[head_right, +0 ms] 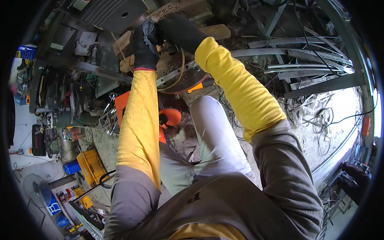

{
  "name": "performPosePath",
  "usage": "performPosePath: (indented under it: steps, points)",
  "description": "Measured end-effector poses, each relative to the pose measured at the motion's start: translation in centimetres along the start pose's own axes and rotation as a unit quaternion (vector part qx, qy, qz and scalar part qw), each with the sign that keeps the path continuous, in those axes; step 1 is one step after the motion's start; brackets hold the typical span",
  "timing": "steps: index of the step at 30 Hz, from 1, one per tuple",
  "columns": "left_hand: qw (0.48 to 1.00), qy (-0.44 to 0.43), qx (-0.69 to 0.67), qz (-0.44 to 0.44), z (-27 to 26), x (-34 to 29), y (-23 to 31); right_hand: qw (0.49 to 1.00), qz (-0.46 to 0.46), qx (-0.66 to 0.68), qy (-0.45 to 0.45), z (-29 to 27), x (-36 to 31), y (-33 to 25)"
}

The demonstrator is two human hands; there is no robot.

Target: The person smooths the edges of metal pieces with an angle grinder, then uses a drill press to create holes in metal strips.

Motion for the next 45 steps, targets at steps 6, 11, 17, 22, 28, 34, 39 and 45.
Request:
performPosePath:
  steps: [6,11,17,22,28,34,39,45]
  points:
    - [0.987,0.004,0.128,0.097,0.8,-0.7,1.1,0.945,-0.277,-0.172,-0.018,-3.2,-1.7,0.4]
    - [0.991,-0.006,-0.125,-0.054,0.4,0.0,0.9,0.773,0.219,0.577,0.147,-0.8,-2.4,-1.0]
    - [0.981,0.028,0.179,0.076,0.9,-0.2,1.2,0.954,0.058,0.000,0.294,2.7,-0.7,-1.5]
    - [0.944,0.079,0.271,0.171,2.1,-0.7,2.9,0.933,0.153,0.166,0.280,2.0,-1.4,-3.2]
    - [0.982,0.081,-0.151,-0.081,1.5,0.3,0.5,0.993,0.048,0.004,0.106,0.5,-0.1,-3.1]
    - [0.983,0.152,-0.099,-0.001,3.9,0.1,2.8,0.928,-0.062,-0.358,-0.076,0.0,0.1,-1.9]
    - [0.983,0.121,-0.133,-0.029,2.8,0.1,3.2,0.852,-0.165,-0.484,-0.116,-0.2,0.6,-2.4]
    - [0.991,-0.034,-0.106,-0.075,-0.4,0.2,3.8,0.997,0.066,0.041,0.018,0.0,-1.7,-1.1]
Point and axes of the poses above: each hand's wrist, its own x-axis towards the middle knuckle, its own z-axis out of the palm, y = z × x, the point moved 1 cm from there along x, towards the middle knuckle, and after that the axes turned 14 degrees about -z, right-handed, at the moved point
